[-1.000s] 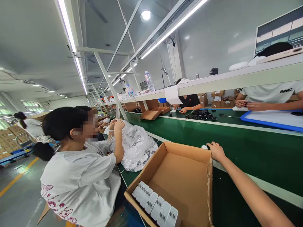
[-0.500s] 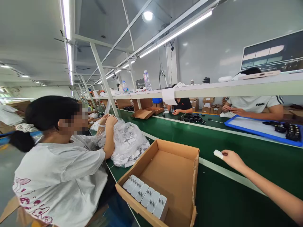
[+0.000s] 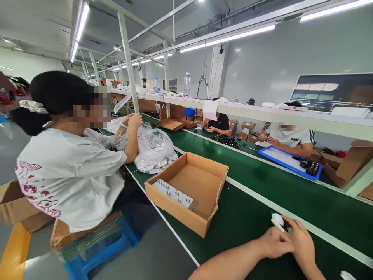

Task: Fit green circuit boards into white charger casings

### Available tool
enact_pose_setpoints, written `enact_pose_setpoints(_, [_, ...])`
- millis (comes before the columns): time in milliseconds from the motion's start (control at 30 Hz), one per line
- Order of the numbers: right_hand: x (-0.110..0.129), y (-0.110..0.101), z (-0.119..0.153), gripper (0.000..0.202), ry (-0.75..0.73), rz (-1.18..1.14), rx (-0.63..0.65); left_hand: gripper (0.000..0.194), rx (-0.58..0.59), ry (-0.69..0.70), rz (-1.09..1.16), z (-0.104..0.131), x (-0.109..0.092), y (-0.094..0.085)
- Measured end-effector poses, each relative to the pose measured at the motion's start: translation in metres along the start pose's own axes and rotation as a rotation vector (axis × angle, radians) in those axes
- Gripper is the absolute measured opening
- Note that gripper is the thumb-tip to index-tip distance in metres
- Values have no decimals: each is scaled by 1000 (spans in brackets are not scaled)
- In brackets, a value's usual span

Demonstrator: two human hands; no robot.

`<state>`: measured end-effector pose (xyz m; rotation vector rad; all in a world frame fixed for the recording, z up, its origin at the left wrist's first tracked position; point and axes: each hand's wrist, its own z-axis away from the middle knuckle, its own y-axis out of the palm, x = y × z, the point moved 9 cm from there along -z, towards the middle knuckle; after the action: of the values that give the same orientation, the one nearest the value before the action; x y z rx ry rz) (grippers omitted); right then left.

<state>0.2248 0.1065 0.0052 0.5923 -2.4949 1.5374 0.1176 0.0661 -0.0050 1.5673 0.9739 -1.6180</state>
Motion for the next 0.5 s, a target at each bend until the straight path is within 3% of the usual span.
enact_pose_setpoints(67, [2, -10, 9, 41, 30, -71, -51, 30, 5, 80, -74, 18, -21, 2])
enact_pose_setpoints(133, [14, -17, 15, 38, -34, -57, -79, 39, -6, 182, -229, 41, -50, 5])
enact_pose_setpoints(200, [34, -16, 20, 37, -147, 13, -62, 45, -83, 309, -563, 71, -87, 1])
enact_pose_setpoints(267, [54, -7, 25, 33, -247, 83, 4, 41, -214, 333, -832, 103, -120, -17])
enact_pose_setpoints(333, [71, 3, 29, 30, -309, 134, 66, 32, -337, 199, -1122, 133, -144, -53])
enact_pose_setpoints(367, [76, 8, 31, 32, -324, 152, 84, 32, -409, 30, -1258, 147, -149, -82])
enact_pose_setpoints(500, [79, 17, 32, 51, -285, 138, 98, 33, -558, -314, -1414, 186, -170, -189])
